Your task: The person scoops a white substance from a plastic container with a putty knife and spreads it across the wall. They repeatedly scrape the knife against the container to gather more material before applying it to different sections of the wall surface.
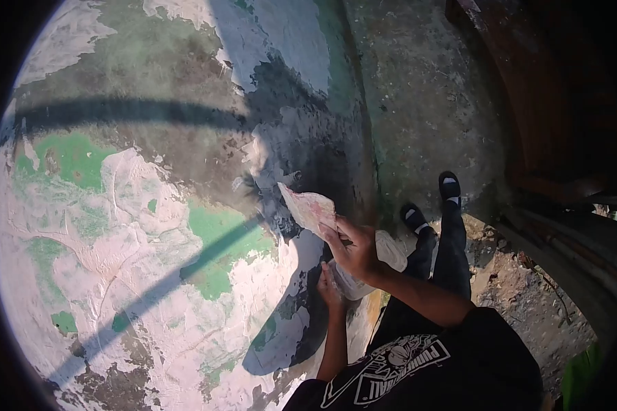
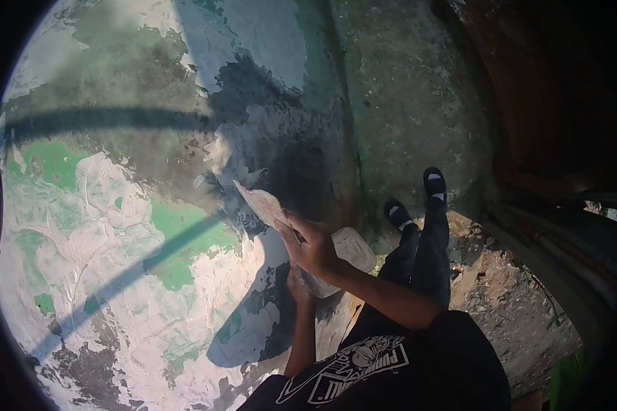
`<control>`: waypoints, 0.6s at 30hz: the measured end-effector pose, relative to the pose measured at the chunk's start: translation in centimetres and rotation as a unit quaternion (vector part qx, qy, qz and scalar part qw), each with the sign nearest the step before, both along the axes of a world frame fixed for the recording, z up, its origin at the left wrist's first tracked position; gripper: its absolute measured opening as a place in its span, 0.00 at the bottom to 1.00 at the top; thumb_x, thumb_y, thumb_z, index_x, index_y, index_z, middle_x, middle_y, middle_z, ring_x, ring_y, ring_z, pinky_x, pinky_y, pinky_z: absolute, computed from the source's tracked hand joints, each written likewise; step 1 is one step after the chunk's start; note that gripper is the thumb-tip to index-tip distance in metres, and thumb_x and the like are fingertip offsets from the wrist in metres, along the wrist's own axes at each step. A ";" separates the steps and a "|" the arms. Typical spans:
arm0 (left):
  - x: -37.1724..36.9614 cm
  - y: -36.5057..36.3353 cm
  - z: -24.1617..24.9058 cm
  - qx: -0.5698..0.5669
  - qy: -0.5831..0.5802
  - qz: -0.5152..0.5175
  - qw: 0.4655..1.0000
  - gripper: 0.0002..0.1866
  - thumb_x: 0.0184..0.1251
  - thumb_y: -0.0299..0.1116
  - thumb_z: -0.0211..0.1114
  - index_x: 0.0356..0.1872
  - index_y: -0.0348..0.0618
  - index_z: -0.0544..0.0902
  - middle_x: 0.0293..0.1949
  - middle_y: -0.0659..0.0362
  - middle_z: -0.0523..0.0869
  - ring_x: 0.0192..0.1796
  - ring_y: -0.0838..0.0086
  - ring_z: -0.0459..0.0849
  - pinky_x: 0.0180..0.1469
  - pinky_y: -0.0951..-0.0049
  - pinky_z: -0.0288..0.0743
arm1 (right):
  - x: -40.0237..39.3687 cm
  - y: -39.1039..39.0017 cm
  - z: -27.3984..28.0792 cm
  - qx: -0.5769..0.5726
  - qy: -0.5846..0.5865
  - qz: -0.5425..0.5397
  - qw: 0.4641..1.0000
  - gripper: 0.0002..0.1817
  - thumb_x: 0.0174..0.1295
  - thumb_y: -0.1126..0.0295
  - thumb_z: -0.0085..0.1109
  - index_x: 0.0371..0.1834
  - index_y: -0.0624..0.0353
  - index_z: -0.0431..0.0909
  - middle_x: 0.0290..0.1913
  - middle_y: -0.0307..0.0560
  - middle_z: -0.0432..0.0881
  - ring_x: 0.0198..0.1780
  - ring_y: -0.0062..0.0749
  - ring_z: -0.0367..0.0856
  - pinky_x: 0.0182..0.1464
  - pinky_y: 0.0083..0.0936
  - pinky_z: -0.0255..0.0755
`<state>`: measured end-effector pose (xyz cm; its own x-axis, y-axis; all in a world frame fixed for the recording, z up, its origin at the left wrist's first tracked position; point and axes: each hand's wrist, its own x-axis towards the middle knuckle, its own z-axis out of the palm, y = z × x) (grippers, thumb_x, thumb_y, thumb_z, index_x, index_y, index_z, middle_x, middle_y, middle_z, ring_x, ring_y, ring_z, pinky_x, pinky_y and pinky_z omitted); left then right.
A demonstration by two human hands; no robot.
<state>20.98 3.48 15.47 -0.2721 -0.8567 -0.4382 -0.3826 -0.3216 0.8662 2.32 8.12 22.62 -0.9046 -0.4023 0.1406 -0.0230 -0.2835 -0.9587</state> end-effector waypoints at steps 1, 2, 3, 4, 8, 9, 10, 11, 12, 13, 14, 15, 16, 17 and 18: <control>0.0 -0.1 -0.4 -0.001 -0.009 -0.004 1.000 0.20 0.77 0.45 0.53 0.39 0.36 0.84 0.33 0.64 0.84 0.33 0.84 0.78 0.38 0.81 0.73 | 0.2 -0.1 -0.1 -0.017 -0.050 0.028 0.998 0.13 0.65 0.78 0.59 0.51 0.73 0.76 0.41 0.55 0.87 0.42 0.31 0.87 0.40 0.21 0.81; -0.7 0.0 0.0 0.017 0.023 0.020 0.999 0.20 0.77 0.45 0.53 0.41 0.36 0.83 0.36 0.63 0.84 0.35 0.83 0.79 0.40 0.80 0.74 | 0.2 -0.5 -0.1 -0.019 -0.059 0.023 0.998 0.13 0.65 0.78 0.59 0.51 0.73 0.76 0.41 0.55 0.87 0.42 0.31 0.87 0.40 0.21 0.81; -1.0 -0.1 0.2 0.034 0.055 0.046 0.997 0.20 0.77 0.46 0.53 0.43 0.37 0.82 0.39 0.63 0.84 0.38 0.82 0.80 0.41 0.78 0.75 | 0.3 -1.0 0.1 -0.056 -0.143 0.018 0.988 0.11 0.65 0.77 0.59 0.47 0.72 0.77 0.38 0.52 0.87 0.40 0.26 0.86 0.39 0.21 0.80; -0.8 -0.4 0.0 0.033 0.048 0.044 0.997 0.20 0.77 0.46 0.53 0.43 0.37 0.82 0.39 0.63 0.84 0.38 0.82 0.80 0.41 0.78 0.75 | 0.1 -1.4 0.1 -0.094 -0.224 0.014 0.970 0.09 0.65 0.76 0.59 0.44 0.70 0.79 0.35 0.49 0.87 0.38 0.21 0.85 0.37 0.22 0.79; -1.9 -0.7 1.5 0.086 0.059 0.060 0.993 0.25 0.77 0.52 0.49 0.54 0.37 0.75 0.48 0.57 0.81 0.48 0.71 0.80 0.52 0.70 0.74 | -1.2 -1.1 0.1 -0.155 -0.297 0.009 0.942 0.09 0.67 0.74 0.58 0.44 0.71 0.78 0.37 0.46 0.87 0.40 0.16 0.82 0.39 0.17 0.77; -2.5 -0.5 2.2 0.120 0.059 0.065 0.989 0.29 0.77 0.54 0.46 0.60 0.36 0.70 0.54 0.54 0.78 0.55 0.67 0.79 0.58 0.66 0.72 | -1.2 -1.1 -0.1 -0.157 -0.305 0.009 0.939 0.09 0.67 0.74 0.58 0.45 0.71 0.78 0.39 0.47 0.87 0.42 0.17 0.82 0.42 0.17 0.77; -2.5 -0.7 1.9 0.122 0.057 0.063 0.989 0.29 0.77 0.54 0.46 0.60 0.36 0.70 0.54 0.54 0.78 0.55 0.67 0.79 0.58 0.66 0.72 | -1.1 -1.0 -0.1 -0.156 -0.306 0.007 0.939 0.09 0.67 0.74 0.58 0.45 0.71 0.78 0.39 0.47 0.87 0.42 0.17 0.82 0.42 0.17 0.77; -2.5 -0.9 1.6 0.120 0.080 0.072 0.987 0.28 0.77 0.54 0.47 0.59 0.36 0.71 0.53 0.54 0.79 0.54 0.68 0.79 0.58 0.67 0.72 | -1.1 -1.0 0.1 -0.144 -0.297 0.004 0.944 0.10 0.67 0.75 0.58 0.45 0.71 0.78 0.40 0.48 0.87 0.43 0.17 0.82 0.43 0.18 0.77; -2.8 -0.9 1.6 0.118 0.103 0.081 0.984 0.28 0.77 0.54 0.48 0.58 0.36 0.73 0.53 0.54 0.80 0.54 0.68 0.80 0.59 0.69 0.72 | -1.0 -1.0 0.3 -0.132 -0.288 0.000 0.948 0.10 0.67 0.75 0.58 0.46 0.71 0.78 0.40 0.49 0.87 0.44 0.18 0.82 0.44 0.18 0.78; -3.1 -0.9 1.7 0.120 0.102 0.080 0.984 0.28 0.77 0.54 0.48 0.58 0.36 0.73 0.53 0.54 0.80 0.54 0.68 0.80 0.59 0.69 0.72 | -0.9 -1.1 0.3 -0.130 -0.289 -0.002 0.948 0.10 0.67 0.75 0.58 0.46 0.71 0.78 0.40 0.49 0.87 0.44 0.18 0.82 0.44 0.18 0.78; -3.4 -0.9 1.8 0.116 0.119 0.079 0.983 0.28 0.77 0.53 0.48 0.59 0.36 0.71 0.55 0.54 0.78 0.56 0.68 0.78 0.60 0.68 0.71 | -0.8 -1.2 0.3 -0.134 -0.282 -0.005 0.950 0.10 0.67 0.75 0.58 0.47 0.71 0.78 0.41 0.50 0.87 0.44 0.20 0.82 0.45 0.19 0.78; -3.7 -0.9 2.0 0.112 0.137 0.078 0.981 0.29 0.77 0.53 0.47 0.61 0.36 0.70 0.57 0.53 0.77 0.58 0.68 0.77 0.61 0.68 0.70 | -0.7 -1.3 0.3 -0.139 -0.274 -0.008 0.952 0.11 0.66 0.76 0.58 0.47 0.71 0.78 0.42 0.51 0.87 0.45 0.21 0.83 0.46 0.20 0.79; -3.6 -0.9 2.1 0.112 0.139 0.078 0.981 0.29 0.77 0.53 0.47 0.61 0.36 0.70 0.57 0.53 0.77 0.58 0.68 0.77 0.61 0.68 0.70 | -0.7 -1.3 0.3 -0.139 -0.273 -0.008 0.952 0.11 0.66 0.76 0.58 0.47 0.71 0.78 0.42 0.51 0.87 0.45 0.21 0.83 0.46 0.20 0.79; -3.7 -1.0 2.2 0.110 0.137 0.074 0.982 0.29 0.77 0.54 0.47 0.61 0.36 0.70 0.58 0.53 0.76 0.59 0.68 0.77 0.62 0.68 0.70 | -0.6 -1.4 0.4 -0.152 -0.275 -0.008 0.949 0.11 0.66 0.76 0.59 0.48 0.72 0.77 0.42 0.50 0.87 0.45 0.22 0.83 0.45 0.21 0.79; -3.8 -1.1 2.2 0.108 0.136 0.069 0.982 0.29 0.77 0.54 0.46 0.61 0.35 0.69 0.58 0.53 0.76 0.59 0.68 0.77 0.62 0.67 0.70 | -0.6 -1.6 0.5 -0.165 -0.278 -0.007 0.946 0.11 0.65 0.77 0.59 0.49 0.72 0.77 0.42 0.50 0.87 0.44 0.24 0.84 0.44 0.21 0.80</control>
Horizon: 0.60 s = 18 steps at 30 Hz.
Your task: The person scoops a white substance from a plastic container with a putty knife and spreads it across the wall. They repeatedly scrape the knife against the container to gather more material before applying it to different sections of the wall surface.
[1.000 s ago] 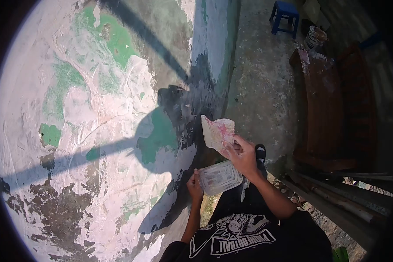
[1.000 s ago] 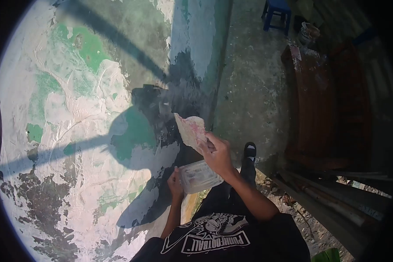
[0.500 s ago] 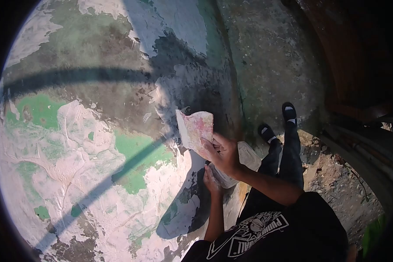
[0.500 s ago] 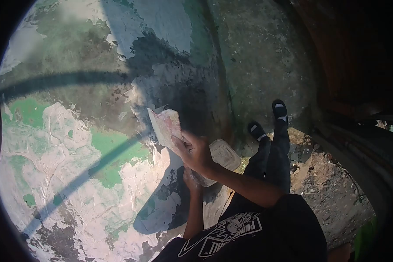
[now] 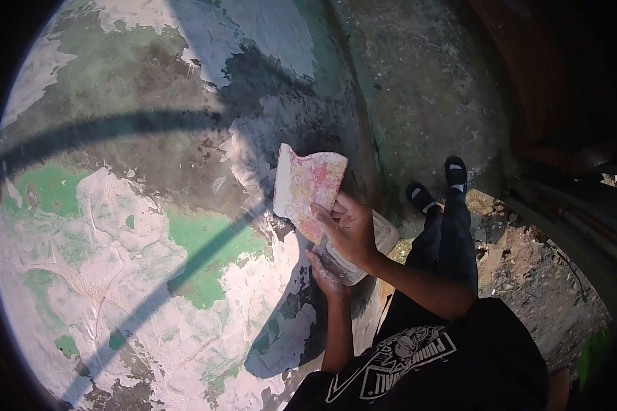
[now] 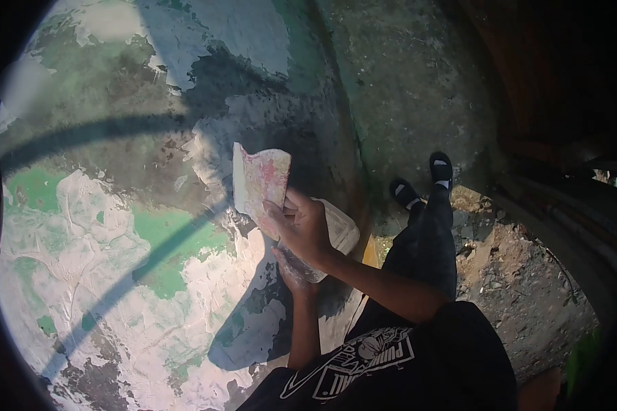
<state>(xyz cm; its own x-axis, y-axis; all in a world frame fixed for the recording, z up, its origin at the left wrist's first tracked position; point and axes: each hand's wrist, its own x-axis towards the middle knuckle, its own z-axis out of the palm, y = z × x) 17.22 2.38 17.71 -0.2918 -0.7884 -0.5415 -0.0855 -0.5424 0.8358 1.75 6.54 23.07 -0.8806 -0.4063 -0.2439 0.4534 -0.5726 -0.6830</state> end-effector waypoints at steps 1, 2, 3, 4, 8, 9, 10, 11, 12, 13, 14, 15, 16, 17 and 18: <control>0.0 0.0 0.0 -0.001 0.002 0.001 1.000 0.29 0.77 0.54 0.46 0.61 0.35 0.69 0.58 0.53 0.76 0.59 0.68 0.77 0.62 0.67 0.70 | 0.2 -0.3 -0.2 -0.001 0.002 0.001 1.000 0.11 0.65 0.77 0.59 0.49 0.72 0.77 0.42 0.50 0.87 0.44 0.24 0.84 0.44 0.21 0.80; 0.0 -0.1 -0.1 -0.007 -0.004 -0.001 1.000 0.30 0.78 0.54 0.45 0.61 0.35 0.69 0.58 0.53 0.76 0.58 0.67 0.77 0.61 0.67 0.70 | 0.7 -0.5 -0.5 0.014 0.022 -0.008 1.000 0.11 0.64 0.78 0.59 0.48 0.71 0.77 0.41 0.52 0.87 0.43 0.25 0.85 0.43 0.21 0.80; 0.0 0.0 0.0 -0.012 -0.011 -0.003 1.000 0.30 0.78 0.54 0.44 0.61 0.34 0.69 0.57 0.52 0.77 0.58 0.67 0.77 0.60 0.66 0.71 | 1.0 -0.6 -0.6 0.030 0.041 -0.017 0.999 0.11 0.63 0.79 0.60 0.48 0.71 0.78 0.41 0.53 0.87 0.42 0.26 0.86 0.43 0.20 0.80; 0.1 0.1 0.1 -0.011 -0.011 -0.003 1.000 0.30 0.78 0.54 0.44 0.61 0.34 0.69 0.57 0.52 0.77 0.58 0.67 0.77 0.60 0.66 0.71 | 1.4 -0.4 -0.6 0.031 0.041 -0.017 0.999 0.11 0.63 0.79 0.60 0.48 0.71 0.78 0.41 0.53 0.87 0.42 0.26 0.86 0.43 0.20 0.80; 2.1 0.0 0.1 -0.227 -0.281 -0.259 0.896 0.26 0.77 0.50 0.50 0.63 0.39 0.69 0.57 0.55 0.77 0.58 0.67 0.77 0.58 0.65 0.73 | 2.9 0.0 -0.3 0.158 0.216 0.015 0.963 0.18 0.55 0.88 0.58 0.50 0.69 0.80 0.48 0.58 0.85 0.49 0.39 0.87 0.49 0.26 0.81; 2.6 -0.2 -0.1 -0.363 -0.422 -0.411 0.722 0.25 0.76 0.48 0.52 0.63 0.41 0.70 0.56 0.56 0.78 0.56 0.67 0.78 0.57 0.64 0.73 | 3.3 -0.8 -0.2 0.155 0.288 -0.034 0.944 0.20 0.54 0.85 0.60 0.53 0.68 0.78 0.51 0.58 0.83 0.50 0.41 0.86 0.48 0.27 0.82; 2.7 -0.2 -0.2 -0.363 -0.423 -0.412 0.722 0.25 0.76 0.48 0.52 0.63 0.41 0.70 0.56 0.56 0.78 0.56 0.67 0.78 0.57 0.64 0.73 | 3.9 -1.4 -0.4 0.151 0.357 -0.083 0.918 0.22 0.54 0.83 0.61 0.56 0.66 0.77 0.54 0.59 0.82 0.51 0.43 0.85 0.47 0.28 0.82; 3.4 -0.4 0.2 -0.358 -0.419 -0.409 0.727 0.25 0.76 0.48 0.52 0.63 0.41 0.70 0.56 0.56 0.78 0.56 0.67 0.78 0.57 0.64 0.73 | 5.1 -1.8 -1.0 0.114 0.361 -0.037 0.925 0.27 0.51 0.85 0.61 0.58 0.66 0.75 0.61 0.58 0.77 0.58 0.45 0.81 0.51 0.31 0.82; 2.9 -0.7 0.0 -0.353 -0.415 -0.407 0.733 0.25 0.76 0.48 0.52 0.63 0.41 0.70 0.56 0.56 0.78 0.56 0.67 0.78 0.57 0.64 0.73 | 5.4 -2.3 -0.8 0.107 0.409 -0.044 0.905 0.27 0.52 0.85 0.60 0.59 0.66 0.75 0.63 0.58 0.75 0.61 0.45 0.78 0.55 0.31 0.80; 4.1 -0.3 0.3 -0.348 -0.411 -0.404 0.739 0.25 0.76 0.48 0.52 0.63 0.41 0.70 0.56 0.56 0.78 0.56 0.67 0.78 0.57 0.64 0.73 | 5.9 -2.7 -0.5 0.110 0.419 -0.039 0.900 0.28 0.51 0.85 0.60 0.60 0.66 0.74 0.63 0.57 0.75 0.62 0.44 0.77 0.55 0.31 0.80; 4.2 -0.4 0.2 -0.345 -0.408 -0.401 0.745 0.24 0.76 0.48 0.52 0.63 0.41 0.70 0.56 0.56 0.78 0.56 0.67 0.78 0.57 0.64 0.73 | 6.5 -3.1 -0.3 0.111 0.429 -0.034 0.896 0.29 0.51 0.85 0.61 0.61 0.65 0.73 0.64 0.57 0.74 0.63 0.43 0.77 0.56 0.31 0.79; 4.4 -0.6 0.2 -0.341 -0.405 -0.396 0.750 0.24 0.76 0.47 0.52 0.63 0.41 0.70 0.56 0.56 0.78 0.56 0.67 0.78 0.57 0.64 0.73 | 6.6 -3.2 0.3 0.123 0.436 -0.019 0.891 0.31 0.51 0.83 0.62 0.63 0.63 0.72 0.64 0.54 0.75 0.63 0.41 0.76 0.56 0.29 0.79; 4.5 -0.7 0.2 -0.337 -0.403 -0.392 0.756 0.24 0.76 0.47 0.52 0.63 0.41 0.70 0.56 0.56 0.78 0.56 0.67 0.78 0.57 0.64 0.73 | 7.1 -3.5 0.0 0.121 0.435 -0.019 0.892 0.31 0.51 0.83 0.62 0.63 0.63 0.72 0.64 0.54 0.75 0.63 0.41 0.76 0.56 0.29 0.79; 4.6 -0.8 0.3 -0.332 -0.400 -0.388 0.761 0.24 0.76 0.47 0.52 0.63 0.41 0.70 0.55 0.56 0.78 0.56 0.67 0.78 0.57 0.64 0.73 | 7.7 -3.8 -0.5 0.130 0.455 0.011 0.881 0.34 0.48 0.84 0.62 0.64 0.64 0.71 0.65 0.54 0.74 0.64 0.42 0.75 0.60 0.31 0.77; 4.7 -0.8 0.2 -0.327 -0.397 -0.384 0.767 0.24 0.76 0.47 0.52 0.63 0.41 0.70 0.55 0.56 0.78 0.56 0.67 0.79 0.57 0.64 0.73 | 7.7 -3.9 -0.5 0.139 0.474 0.041 0.868 0.37 0.44 0.85 0.63 0.65 0.65 0.70 0.66 0.53 0.73 0.65 0.43 0.74 0.63 0.33 0.74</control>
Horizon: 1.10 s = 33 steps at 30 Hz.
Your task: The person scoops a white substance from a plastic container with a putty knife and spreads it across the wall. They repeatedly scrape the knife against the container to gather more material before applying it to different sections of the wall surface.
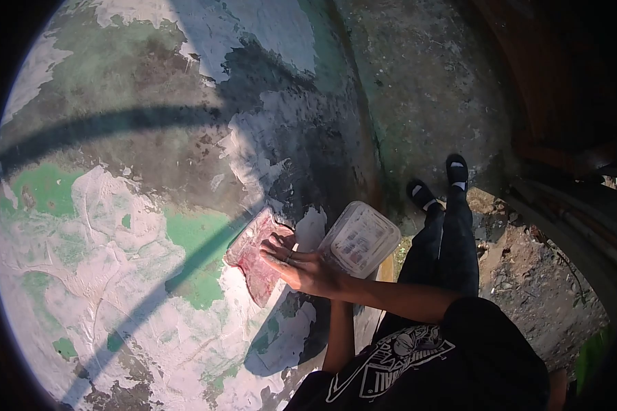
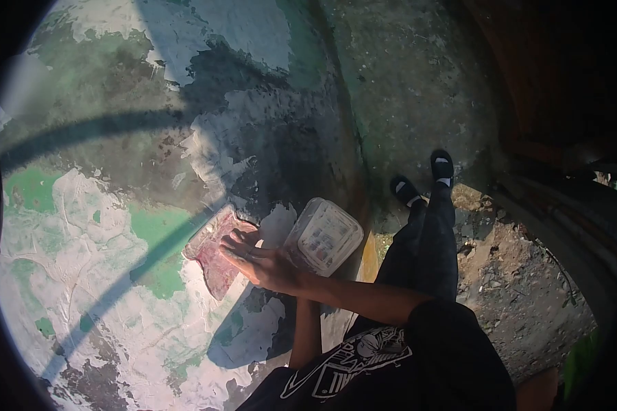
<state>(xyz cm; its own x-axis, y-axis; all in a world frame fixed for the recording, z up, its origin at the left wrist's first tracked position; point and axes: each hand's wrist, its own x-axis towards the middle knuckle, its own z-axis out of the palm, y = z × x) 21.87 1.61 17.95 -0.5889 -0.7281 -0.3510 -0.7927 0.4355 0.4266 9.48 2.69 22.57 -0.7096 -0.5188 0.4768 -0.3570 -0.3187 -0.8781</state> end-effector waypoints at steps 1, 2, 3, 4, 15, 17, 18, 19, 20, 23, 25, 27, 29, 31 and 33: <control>0.0 -0.1 0.0 0.005 0.005 0.005 1.000 0.24 0.76 0.47 0.52 0.63 0.41 0.70 0.55 0.56 0.78 0.56 0.67 0.79 0.57 0.64 0.73 | 0.0 0.2 0.0 -0.006 0.000 -0.008 1.000 0.35 0.46 0.83 0.63 0.64 0.64 0.72 0.65 0.53 0.74 0.65 0.42 0.75 0.63 0.32 0.75; -0.2 -0.1 -0.1 0.010 0.012 0.010 1.000 0.24 0.76 0.47 0.52 0.63 0.41 0.70 0.55 0.56 0.78 0.56 0.67 0.79 0.57 0.64 0.73 | -0.1 0.6 -0.1 -0.007 0.002 -0.008 1.000 0.35 0.46 0.83 0.63 0.64 0.64 0.72 0.65 0.53 0.74 0.65 0.42 0.75 0.63 0.32 0.75; -0.4 -0.1 -0.1 0.015 0.017 0.015 1.000 0.24 0.76 0.47 0.52 0.63 0.41 0.70 0.55 0.56 0.78 0.56 0.67 0.79 0.57 0.64 0.73 | -0.1 1.1 -0.1 -0.021 0.009 0.004 1.000 0.34 0.46 0.83 0.63 0.63 0.64 0.73 0.64 0.54 0.75 0.65 0.42 0.75 0.62 0.32 0.75; -0.5 0.0 -0.1 0.022 0.023 0.017 0.999 0.24 0.76 0.46 0.52 0.63 0.41 0.70 0.55 0.56 0.79 0.56 0.67 0.79 0.57 0.65 0.73 | -0.3 1.8 -0.2 -0.035 0.017 0.015 0.999 0.32 0.46 0.83 0.63 0.61 0.64 0.74 0.64 0.54 0.75 0.64 0.43 0.76 0.62 0.31 0.75; -1.8 1.6 -1.3 0.075 0.083 0.062 0.992 0.23 0.76 0.45 0.53 0.62 0.40 0.70 0.54 0.56 0.79 0.55 0.67 0.79 0.57 0.65 0.73 | -3.8 1.2 -0.4 0.044 0.024 -0.008 0.999 0.32 0.52 0.82 0.61 0.65 0.67 0.68 0.66 0.62 0.70 0.68 0.54 0.69 0.66 0.40 0.70; -1.2 1.6 -1.3 0.084 0.088 0.076 0.990 0.23 0.76 0.45 0.53 0.62 0.40 0.71 0.54 0.56 0.79 0.55 0.67 0.79 0.57 0.65 0.73 | -2.4 0.6 0.1 0.032 0.002 0.000 1.000 0.32 0.52 0.81 0.61 0.65 0.67 0.68 0.66 0.63 0.70 0.68 0.55 0.68 0.67 0.40 0.68; -0.8 1.7 -1.1 0.089 0.092 0.084 0.988 0.23 0.76 0.45 0.53 0.62 0.40 0.71 0.54 0.56 0.79 0.55 0.67 0.79 0.57 0.65 0.73 | -2.1 0.7 0.5 0.022 -0.017 0.007 1.000 0.32 0.52 0.80 0.62 0.65 0.67 0.68 0.66 0.64 0.69 0.69 0.55 0.68 0.68 0.41 0.67; -0.3 1.9 -1.0 0.096 0.097 0.091 0.986 0.23 0.76 0.44 0.53 0.62 0.40 0.71 0.54 0.56 0.79 0.55 0.67 0.79 0.57 0.65 0.73 | -1.9 1.1 0.8 0.042 0.012 0.004 0.999 0.33 0.51 0.79 0.63 0.64 0.67 0.69 0.63 0.62 0.73 0.66 0.52 0.72 0.65 0.39 0.71; 0.3 2.6 -1.1 0.103 0.103 0.097 0.985 0.23 0.76 0.44 0.53 0.62 0.40 0.71 0.54 0.56 0.79 0.55 0.67 0.79 0.57 0.65 0.73 | -1.8 1.8 1.0 0.044 0.012 0.005 0.999 0.33 0.51 0.79 0.63 0.64 0.67 0.69 0.63 0.62 0.73 0.66 0.52 0.72 0.65 0.39 0.71; 0.4 2.5 -1.0 0.128 0.122 0.111 0.978 0.22 0.76 0.44 0.53 0.62 0.40 0.71 0.54 0.56 0.79 0.55 0.67 0.79 0.57 0.65 0.73 | -3.1 5.3 1.9 0.026 -0.075 0.087 0.993 0.28 0.51 0.80 0.63 0.60 0.65 0.74 0.36 0.53 0.85 0.34 0.44 0.87 0.33 0.33 0.81; -0.3 3.1 -1.4 0.145 0.136 0.124 0.972 0.22 0.76 0.44 0.53 0.62 0.40 0.71 0.54 0.57 0.80 0.55 0.67 0.79 0.57 0.65 0.73 | -4.5 6.2 1.9 0.030 -0.113 0.064 0.991 0.25 0.52 0.81 0.62 0.57 0.65 0.76 0.33 0.54 0.84 0.30 0.44 0.85 0.30 0.33 0.79; -1.7 2.7 -2.2 0.158 0.145 0.138 0.967 0.22 0.76 0.43 0.53 0.62 0.40 0.71 0.54 0.57 0.80 0.55 0.67 0.79 0.57 0.65 0.73 | -5.5 6.1 2.2 0.038 -0.153 0.006 0.988 0.16 0.55 0.81 0.60 0.48 0.67 0.79 0.31 0.57 0.82 0.27 0.47 0.84 0.27 0.36 0.76; -1.3 3.2 -2.3 0.167 0.155 0.153 0.962 0.22 0.76 0.43 0.53 0.62 0.40 0.71 0.53 0.57 0.80 0.55 0.67 0.80 0.57 0.65 0.73 | -6.0 4.3 2.2 0.066 -0.164 -0.010 0.984 0.15 0.55 0.80 0.59 0.48 0.67 0.79 0.31 0.58 0.82 0.28 0.49 0.84 0.26 0.36 0.75; -1.1 3.5 -2.4 0.173 0.164 0.166 0.957 0.22 0.76 0.43 0.53 0.62 0.40 0.71 0.53 0.57 0.80 0.55 0.67 0.80 0.57 0.65 0.73 | -5.3 2.4 1.5 0.113 -0.152 0.056 0.980 0.22 0.55 0.79 0.59 0.55 0.69 0.73 0.36 0.62 0.83 0.31 0.52 0.84 0.28 0.37 0.76; 0.6 2.8 -1.5 0.178 0.173 0.181 0.952 0.22 0.75 0.43 0.53 0.62 0.40 0.71 0.53 0.57 0.80 0.54 0.68 0.80 0.57 0.65 0.73 | -2.8 0.5 1.9 0.129 -0.082 0.041 0.987 0.27 0.55 0.79 0.59 0.60 0.70 0.68 0.37 0.63 0.82 0.31 0.52 0.84 0.28 0.37 0.76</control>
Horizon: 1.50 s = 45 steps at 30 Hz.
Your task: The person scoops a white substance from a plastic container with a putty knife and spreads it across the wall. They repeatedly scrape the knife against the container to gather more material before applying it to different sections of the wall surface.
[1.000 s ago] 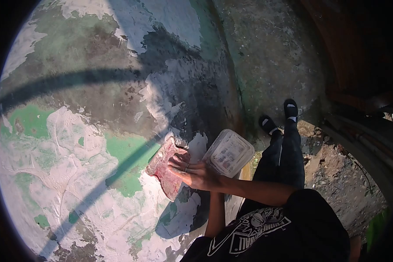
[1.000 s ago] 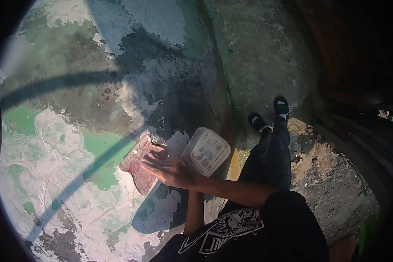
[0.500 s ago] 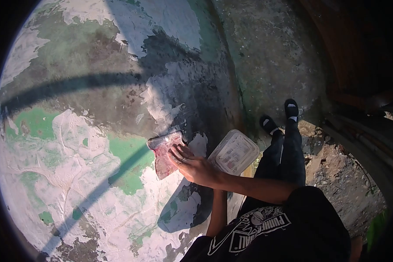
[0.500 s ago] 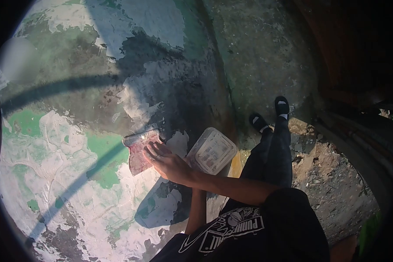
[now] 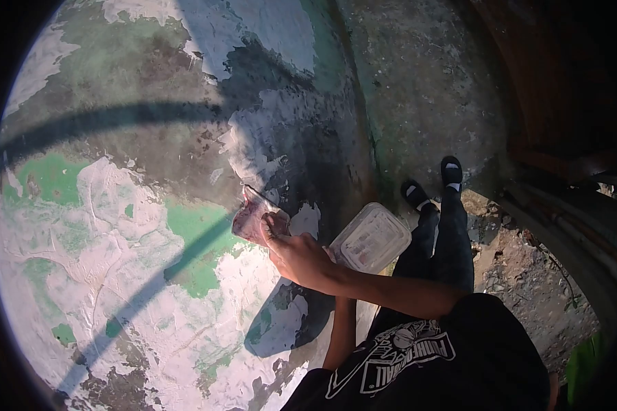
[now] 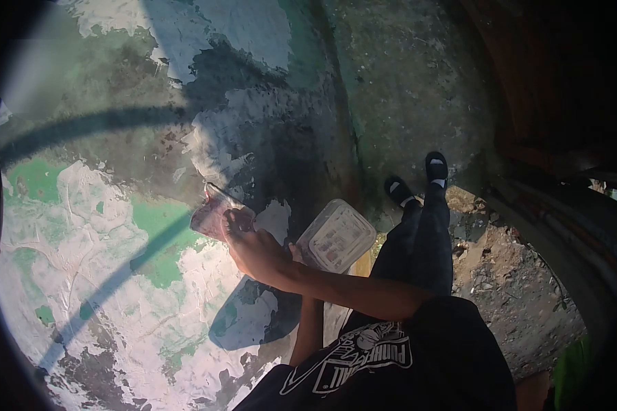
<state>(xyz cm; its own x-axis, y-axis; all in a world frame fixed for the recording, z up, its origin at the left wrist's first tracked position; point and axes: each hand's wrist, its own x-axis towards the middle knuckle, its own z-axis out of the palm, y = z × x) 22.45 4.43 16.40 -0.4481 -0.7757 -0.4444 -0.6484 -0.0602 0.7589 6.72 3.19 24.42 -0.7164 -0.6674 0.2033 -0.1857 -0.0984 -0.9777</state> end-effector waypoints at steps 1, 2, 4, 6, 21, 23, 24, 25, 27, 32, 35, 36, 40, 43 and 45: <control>0.7 1.0 -0.2 0.005 0.004 0.008 1.000 0.22 0.75 0.42 0.53 0.62 0.40 0.71 0.53 0.57 0.80 0.54 0.68 0.80 0.57 0.65 0.73 | 1.2 -0.5 0.8 0.016 0.074 -0.007 0.997 0.32 0.55 0.78 0.60 0.65 0.71 0.63 0.38 0.64 0.82 0.32 0.52 0.84 0.29 0.38 0.76; 2.4 1.2 0.5 0.011 0.008 0.017 1.000 0.22 0.75 0.42 0.53 0.62 0.39 0.71 0.53 0.57 0.80 0.54 0.68 0.80 0.57 0.65 0.73 | 2.3 -0.8 1.4 0.030 0.023 0.029 0.999 0.39 0.54 0.77 0.61 0.69 0.73 0.53 0.39 0.65 0.81 0.30 0.52 0.84 0.30 0.39 0.76; 1.4 0.5 0.2 0.026 0.019 0.034 0.999 0.21 0.75 0.42 0.53 0.62 0.39 0.71 0.53 0.57 0.80 0.54 0.68 0.80 0.57 0.65 0.73 | 2.4 0.9 2.5 -0.004 -0.006 0.058 0.998 0.38 0.54 0.77 0.61 0.69 0.73 0.55 0.36 0.63 0.81 0.29 0.52 0.83 0.29 0.38 0.75; 1.1 1.2 -0.3 0.040 0.032 0.045 0.998 0.21 0.75 0.42 0.53 0.61 0.39 0.71 0.53 0.57 0.80 0.54 0.68 0.80 0.57 0.65 0.73 | 0.7 3.6 4.0 -0.024 -0.050 0.095 0.994 0.29 0.56 0.78 0.59 0.62 0.72 0.67 0.26 0.58 0.81 0.25 0.49 0.83 0.26 0.34 0.73; 3.7 2.3 0.5 0.116 0.135 0.136 0.975 0.20 0.75 0.40 0.54 0.61 0.39 0.72 0.52 0.57 0.81 0.53 0.68 0.80 0.57 0.66 0.74 | 2.3 -0.2 3.1 0.018 -0.082 -0.017 0.996 0.15 0.57 0.78 0.59 0.47 0.74 0.77 0.23 0.63 0.77 0.26 0.52 0.82 0.24 0.34 0.70; 4.1 2.9 0.4 0.138 0.147 0.140 0.969 0.20 0.75 0.40 0.54 0.61 0.39 0.72 0.51 0.57 0.81 0.53 0.68 0.81 0.57 0.66 0.74 | 0.1 2.5 5.7 0.040 -0.094 0.014 0.995 0.14 0.58 0.77 0.59 0.47 0.73 0.78 0.24 0.64 0.78 0.25 0.53 0.81 0.25 0.33 0.71; 3.6 2.8 0.1 0.147 0.154 0.141 0.967 0.20 0.75 0.39 0.54 0.61 0.39 0.72 0.51 0.57 0.81 0.53 0.68 0.81 0.57 0.66 0.74 | -0.6 3.5 5.9 -0.009 -0.128 0.027 0.991 0.07 0.57 0.77 0.58 0.36 0.71 0.76 0.21 0.62 0.76 0.23 0.50 0.81 0.25 0.36 0.70; 3.3 3.0 -0.2 0.155 0.161 0.143 0.964 0.20 0.75 0.39 0.54 0.61 0.39 0.72 0.51 0.57 0.81 0.53 0.68 0.81 0.57 0.66 0.74 | -1.1 4.3 6.0 -0.060 -0.161 0.041 0.984 0.06 0.56 0.77 0.58 0.25 0.68 0.74 0.18 0.59 0.75 0.21 0.48 0.81 0.24 0.38 0.69; 1.4 2.8 -0.9 0.166 0.174 0.155 0.958 0.20 0.75 0.39 0.54 0.61 0.39 0.72 0.51 0.57 0.81 0.53 0.68 0.81 0.57 0.66 0.74 | -2.8 5.8 6.4 -0.098 -0.228 0.037 0.968 0.09 0.57 0.77 0.57 0.21 0.68 0.72 0.17 0.60 0.74 0.21 0.52 0.79 0.24 0.37 0.67; 0.1 2.8 -1.7 0.179 0.203 0.175 0.947 0.19 0.75 0.39 0.54 0.61 0.38 0.72 0.51 0.57 0.82 0.53 0.68 0.81 0.57 0.66 0.74 | -4.9 3.9 2.2 0.052 -0.128 -0.065 0.988 0.09 0.58 0.75 0.55 0.22 0.67 0.74 0.19 0.62 0.76 0.25 0.56 0.81 0.26 0.41 0.70; 0.7 2.7 -2.3 0.199 0.219 0.252 0.921 0.14 0.74 0.39 0.54 0.52 0.42 0.74 0.39 0.58 0.80 0.39 0.71 0.82 0.39 0.69 0.78 | -2.9 1.4 1.5 0.021 -0.152 -0.028 0.988 0.10 0.58 0.74 0.56 0.21 0.67 0.74 0.19 0.63 0.76 0.27 0.59 0.80 0.28 0.43 0.71; -0.9 3.3 0.1 0.173 0.190 0.260 0.931 0.13 0.74 0.40 0.54 0.50 0.43 0.74 0.39 0.59 0.79 0.40 0.71 0.82 0.40 0.69 0.77 | -2.7 1.1 2.5 0.025 -0.154 -0.006 0.988 0.10 0.57 0.73 0.57 0.21 0.67 0.74 0.19 0.64 0.76 0.27 0.59 0.80 0.29 0.44 0.71; 0.1 2.8 -0.5 0.144 0.144 0.179 0.962 0.15 0.75 0.41 0.53 0.52 0.42 0.73 0.41 0.58 0.80 0.42 0.70 0.82 0.44 0.68 0.77 | -2.6 1.6 2.9 -0.027 -0.172 0.020 0.985 0.11 0.57 0.74 0.58 0.20 0.69 0.72 0.17 0.61 0.75 0.20 0.47 0.79 0.27 0.40 0.67; -2.3 2.9 0.5 0.182 0.232 0.232 0.927 0.17 0.78 0.40 0.50 0.57 0.39 0.74 0.51 0.55 0.82 0.49 0.69 0.83 0.48 0.67 0.80 | -4.9 3.9 1.8 -0.075 -0.278 0.082 0.954 0.12 0.56 0.73 0.59 0.20 0.70 0.72 0.16 0.55 0.74 0.19 0.21 0.72 0.25 0.32 0.63; -4.6 3.1 3.4 0.246 0.214 0.261 0.908 0.21 0.78 0.46 0.48 0.57 0.38 0.74 0.52 0.54 0.82 0.50 0.68 0.83 0.51 0.66 0.80 | -6.2 4.2 1.1 -0.067 -0.279 0.104 0.952 0.10 0.64 0.77 0.56 0.27 0.75 0.76 0.24 0.37 0.82 0.29 0.12 0.71 0.26 0.23 0.66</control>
